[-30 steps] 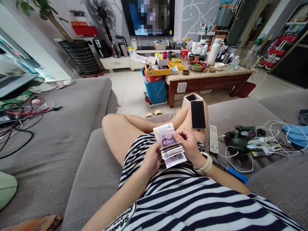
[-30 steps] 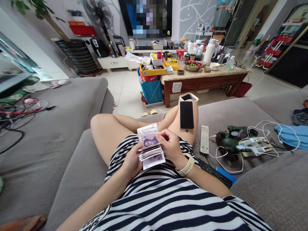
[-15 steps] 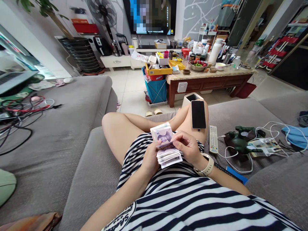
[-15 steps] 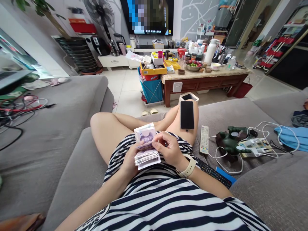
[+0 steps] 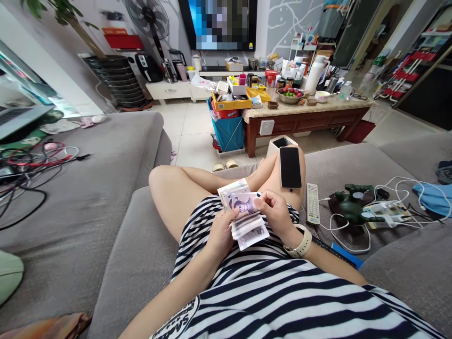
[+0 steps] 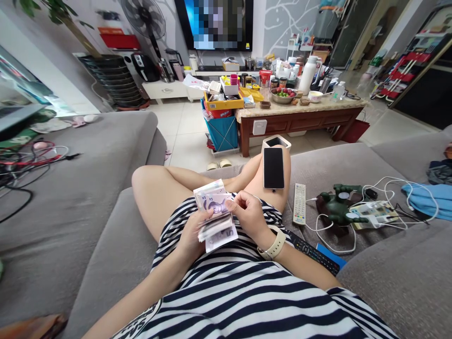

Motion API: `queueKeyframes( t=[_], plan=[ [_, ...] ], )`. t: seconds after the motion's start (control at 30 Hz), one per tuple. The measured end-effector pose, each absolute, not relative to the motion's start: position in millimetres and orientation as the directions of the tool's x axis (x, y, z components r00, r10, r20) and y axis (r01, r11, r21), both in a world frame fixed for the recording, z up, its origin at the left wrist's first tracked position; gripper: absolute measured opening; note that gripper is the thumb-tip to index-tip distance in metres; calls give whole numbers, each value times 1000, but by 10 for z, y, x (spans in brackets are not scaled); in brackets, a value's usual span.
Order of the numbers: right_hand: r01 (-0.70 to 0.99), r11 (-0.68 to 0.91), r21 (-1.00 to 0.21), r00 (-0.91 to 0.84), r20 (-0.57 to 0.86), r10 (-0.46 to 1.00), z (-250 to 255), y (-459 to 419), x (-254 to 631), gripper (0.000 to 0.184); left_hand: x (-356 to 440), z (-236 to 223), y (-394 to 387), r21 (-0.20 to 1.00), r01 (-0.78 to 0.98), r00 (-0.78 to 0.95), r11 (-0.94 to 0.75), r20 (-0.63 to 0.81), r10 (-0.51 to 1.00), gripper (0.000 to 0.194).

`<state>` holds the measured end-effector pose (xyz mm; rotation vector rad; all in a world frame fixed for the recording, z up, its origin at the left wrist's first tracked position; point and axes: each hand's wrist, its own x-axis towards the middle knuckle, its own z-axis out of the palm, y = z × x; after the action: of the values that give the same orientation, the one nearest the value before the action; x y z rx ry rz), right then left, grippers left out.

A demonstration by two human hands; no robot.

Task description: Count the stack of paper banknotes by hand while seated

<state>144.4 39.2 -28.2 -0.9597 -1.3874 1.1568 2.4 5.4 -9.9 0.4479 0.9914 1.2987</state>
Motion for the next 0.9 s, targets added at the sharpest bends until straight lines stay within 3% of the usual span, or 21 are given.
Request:
queueKeyframes(
  t=[0.27,0.5,0.67,0.9],
  plan=[
    [-10,200,-980,-117,200,973,-307,401,1391,34,21,-48,23,796,-551,-50,252,-333,942,18],
    [-2,283,-959,-113,282,953,-271,369,1379,31,14,-66,46,795,-569,-109,212,-329,938,28],
    [-20,333,-943,-151,332,931,-276,333,1371,28,16,-59,45,776,-601,-103,192,-313,944,21],
    [-77,327,-942,-197,336,921,-223,304,1377,20,16,20,21,839,-516,-132,174,-279,951,17]
  ],
)
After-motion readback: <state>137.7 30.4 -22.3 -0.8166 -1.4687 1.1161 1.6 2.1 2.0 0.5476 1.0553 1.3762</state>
